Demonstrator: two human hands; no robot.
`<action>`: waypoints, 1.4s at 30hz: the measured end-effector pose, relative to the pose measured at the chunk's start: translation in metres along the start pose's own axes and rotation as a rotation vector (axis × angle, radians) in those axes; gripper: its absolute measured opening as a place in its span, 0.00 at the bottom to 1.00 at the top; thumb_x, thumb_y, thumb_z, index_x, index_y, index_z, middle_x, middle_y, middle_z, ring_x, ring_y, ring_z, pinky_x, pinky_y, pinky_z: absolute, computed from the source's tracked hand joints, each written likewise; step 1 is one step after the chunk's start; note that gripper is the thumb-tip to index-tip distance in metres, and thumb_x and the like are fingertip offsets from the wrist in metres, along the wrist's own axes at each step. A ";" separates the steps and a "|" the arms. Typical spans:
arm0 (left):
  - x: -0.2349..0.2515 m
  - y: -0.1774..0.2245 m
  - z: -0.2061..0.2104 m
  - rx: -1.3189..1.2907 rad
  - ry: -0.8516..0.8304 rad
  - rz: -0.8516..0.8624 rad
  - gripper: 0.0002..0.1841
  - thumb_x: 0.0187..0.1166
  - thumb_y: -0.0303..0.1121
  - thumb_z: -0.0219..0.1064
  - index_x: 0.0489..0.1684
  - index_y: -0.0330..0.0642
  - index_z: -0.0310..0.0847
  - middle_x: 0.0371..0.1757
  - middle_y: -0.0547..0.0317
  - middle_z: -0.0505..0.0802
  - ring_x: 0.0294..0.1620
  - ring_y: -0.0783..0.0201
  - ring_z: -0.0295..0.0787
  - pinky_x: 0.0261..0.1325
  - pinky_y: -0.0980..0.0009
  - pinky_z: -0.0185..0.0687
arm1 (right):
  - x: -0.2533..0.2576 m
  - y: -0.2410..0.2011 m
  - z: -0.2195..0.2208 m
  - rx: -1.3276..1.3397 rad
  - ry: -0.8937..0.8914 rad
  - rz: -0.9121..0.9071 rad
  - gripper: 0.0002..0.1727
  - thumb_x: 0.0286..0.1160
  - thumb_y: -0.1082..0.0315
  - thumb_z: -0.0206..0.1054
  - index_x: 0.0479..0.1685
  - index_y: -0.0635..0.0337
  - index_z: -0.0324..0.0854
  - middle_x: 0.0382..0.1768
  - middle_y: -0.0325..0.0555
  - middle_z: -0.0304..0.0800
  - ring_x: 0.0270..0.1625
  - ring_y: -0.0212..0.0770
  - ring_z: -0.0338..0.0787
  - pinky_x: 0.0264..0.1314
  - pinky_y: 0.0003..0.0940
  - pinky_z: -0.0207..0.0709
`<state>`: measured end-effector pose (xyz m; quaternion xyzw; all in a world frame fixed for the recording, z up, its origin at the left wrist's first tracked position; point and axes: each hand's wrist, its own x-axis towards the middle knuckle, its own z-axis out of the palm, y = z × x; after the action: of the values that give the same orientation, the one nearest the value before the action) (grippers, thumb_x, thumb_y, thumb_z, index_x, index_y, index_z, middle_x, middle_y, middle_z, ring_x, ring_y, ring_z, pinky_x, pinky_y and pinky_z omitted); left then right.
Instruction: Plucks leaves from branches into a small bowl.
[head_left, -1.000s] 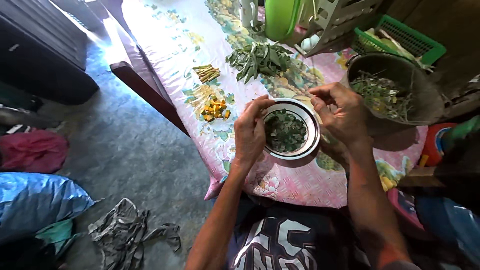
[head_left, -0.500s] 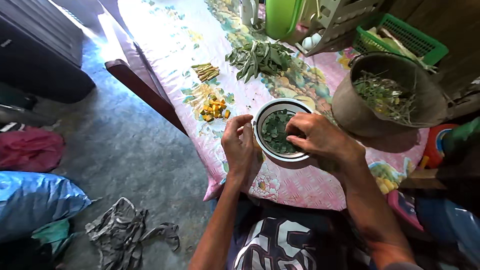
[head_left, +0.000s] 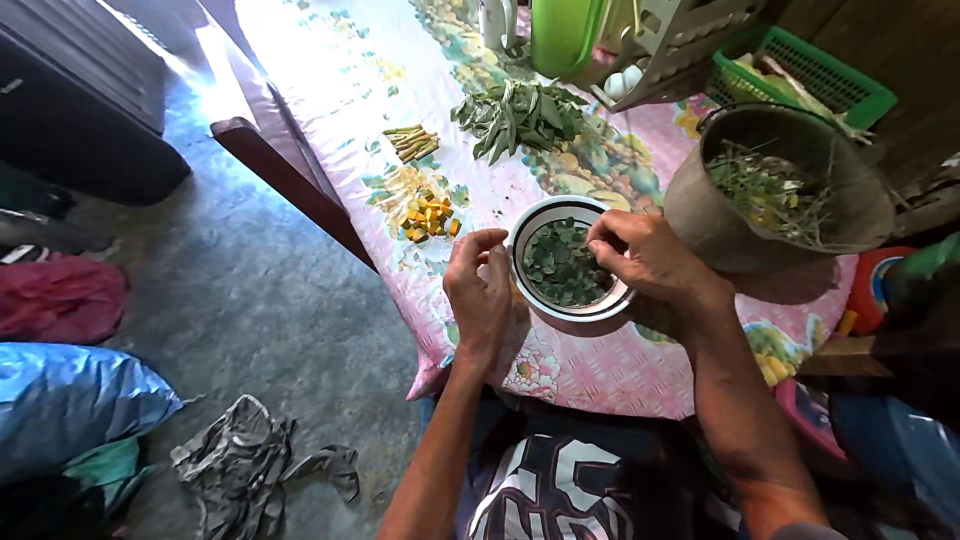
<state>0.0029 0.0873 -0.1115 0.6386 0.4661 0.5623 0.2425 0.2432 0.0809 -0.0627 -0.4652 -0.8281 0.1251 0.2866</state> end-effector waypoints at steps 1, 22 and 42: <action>0.001 0.004 0.001 0.018 0.004 0.048 0.12 0.85 0.28 0.57 0.55 0.37 0.86 0.56 0.52 0.91 0.55 0.64 0.90 0.58 0.66 0.87 | 0.002 0.002 -0.001 0.059 0.026 0.009 0.07 0.77 0.68 0.61 0.39 0.58 0.85 0.30 0.39 0.82 0.29 0.29 0.79 0.33 0.26 0.75; -0.022 -0.009 0.008 0.043 0.161 0.213 0.10 0.78 0.32 0.63 0.44 0.38 0.90 0.44 0.58 0.93 0.48 0.71 0.90 0.57 0.75 0.88 | 0.067 -0.026 -0.084 -0.309 0.383 0.098 0.15 0.83 0.61 0.64 0.56 0.62 0.84 0.47 0.52 0.88 0.41 0.44 0.90 0.42 0.43 0.86; -0.022 -0.011 0.007 -0.023 0.256 0.191 0.10 0.75 0.29 0.62 0.44 0.35 0.89 0.47 0.57 0.93 0.54 0.68 0.91 0.64 0.72 0.87 | 0.205 0.066 -0.114 0.580 0.520 0.426 0.15 0.85 0.75 0.58 0.66 0.67 0.76 0.41 0.49 0.88 0.31 0.35 0.88 0.33 0.29 0.84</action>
<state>0.0079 0.0746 -0.1330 0.6005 0.4237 0.6648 0.1338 0.2738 0.2826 0.0713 -0.5419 -0.5448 0.2875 0.5718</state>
